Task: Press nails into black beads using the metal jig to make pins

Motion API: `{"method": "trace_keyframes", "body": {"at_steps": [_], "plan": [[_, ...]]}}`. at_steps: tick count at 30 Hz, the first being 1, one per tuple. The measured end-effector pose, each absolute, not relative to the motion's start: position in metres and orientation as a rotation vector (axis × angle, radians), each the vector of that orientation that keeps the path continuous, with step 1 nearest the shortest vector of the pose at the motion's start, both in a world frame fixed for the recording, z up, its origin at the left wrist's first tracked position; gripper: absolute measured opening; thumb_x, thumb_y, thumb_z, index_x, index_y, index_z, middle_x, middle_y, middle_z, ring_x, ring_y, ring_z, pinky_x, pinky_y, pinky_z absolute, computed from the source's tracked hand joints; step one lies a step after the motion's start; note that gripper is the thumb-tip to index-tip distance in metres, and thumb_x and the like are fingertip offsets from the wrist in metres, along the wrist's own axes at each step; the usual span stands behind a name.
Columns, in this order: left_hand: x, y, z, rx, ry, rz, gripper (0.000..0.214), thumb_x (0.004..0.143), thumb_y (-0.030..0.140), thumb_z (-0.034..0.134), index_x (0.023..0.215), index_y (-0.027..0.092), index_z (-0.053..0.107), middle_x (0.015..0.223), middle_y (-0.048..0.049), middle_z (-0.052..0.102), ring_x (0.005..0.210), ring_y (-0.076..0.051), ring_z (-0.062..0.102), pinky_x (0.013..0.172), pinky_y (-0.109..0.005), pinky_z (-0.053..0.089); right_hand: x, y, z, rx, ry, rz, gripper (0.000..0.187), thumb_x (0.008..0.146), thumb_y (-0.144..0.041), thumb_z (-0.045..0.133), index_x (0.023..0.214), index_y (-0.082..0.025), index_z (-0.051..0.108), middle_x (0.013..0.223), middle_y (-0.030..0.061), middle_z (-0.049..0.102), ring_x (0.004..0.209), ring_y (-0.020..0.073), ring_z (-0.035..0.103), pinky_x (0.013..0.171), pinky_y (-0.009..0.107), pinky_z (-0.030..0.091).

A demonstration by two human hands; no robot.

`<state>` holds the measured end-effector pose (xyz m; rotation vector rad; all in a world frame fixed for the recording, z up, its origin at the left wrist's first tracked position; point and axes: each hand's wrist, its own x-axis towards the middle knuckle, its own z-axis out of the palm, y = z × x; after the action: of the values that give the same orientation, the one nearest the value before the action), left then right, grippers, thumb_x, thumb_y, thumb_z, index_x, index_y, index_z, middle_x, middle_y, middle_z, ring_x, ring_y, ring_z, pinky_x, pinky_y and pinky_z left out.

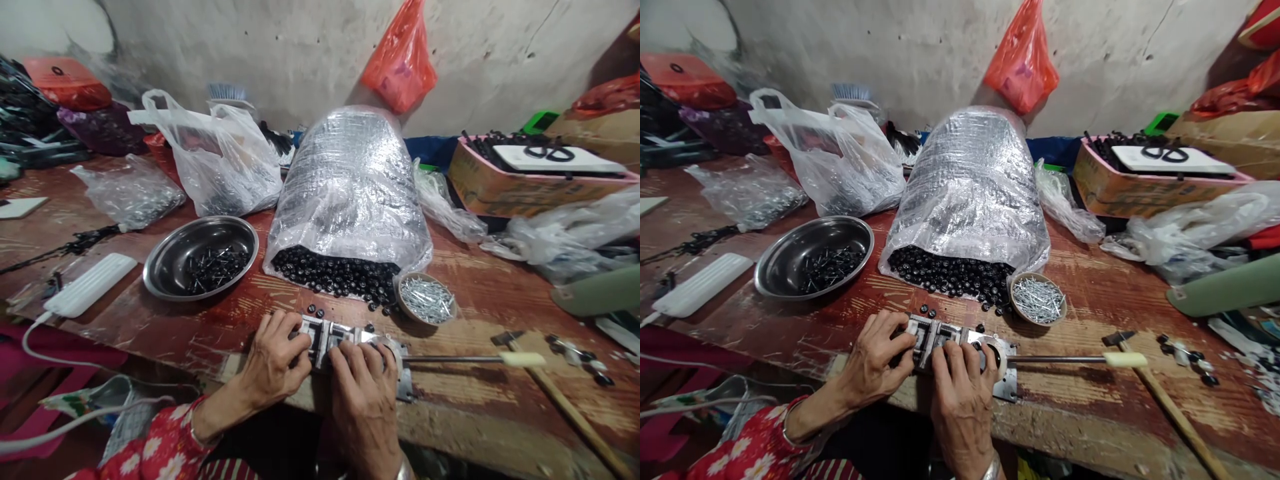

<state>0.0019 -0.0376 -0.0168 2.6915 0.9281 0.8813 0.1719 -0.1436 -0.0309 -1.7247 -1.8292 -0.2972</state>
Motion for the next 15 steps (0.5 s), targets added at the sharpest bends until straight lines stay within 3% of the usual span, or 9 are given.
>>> {"method": "trace_keyframes", "body": {"at_steps": [15], "plan": [[-0.0040,-0.0326,-0.0221,2.582,0.902,0.858,0.006,0.091,0.017,0.060,0.088,0.020,0.065,0.104,-0.0070,0.057,0.094,-0.023,0.050,0.083,-0.038,0.038,0.1640,-0.1392,-0.0260,-1.863,-1.707,-0.238,0.019,0.089,-0.013,0.058,0.106,-0.023,0.060,0.106,0.0078,0.066,0.102,0.0292,0.052,0.098,0.056,0.041]]}}
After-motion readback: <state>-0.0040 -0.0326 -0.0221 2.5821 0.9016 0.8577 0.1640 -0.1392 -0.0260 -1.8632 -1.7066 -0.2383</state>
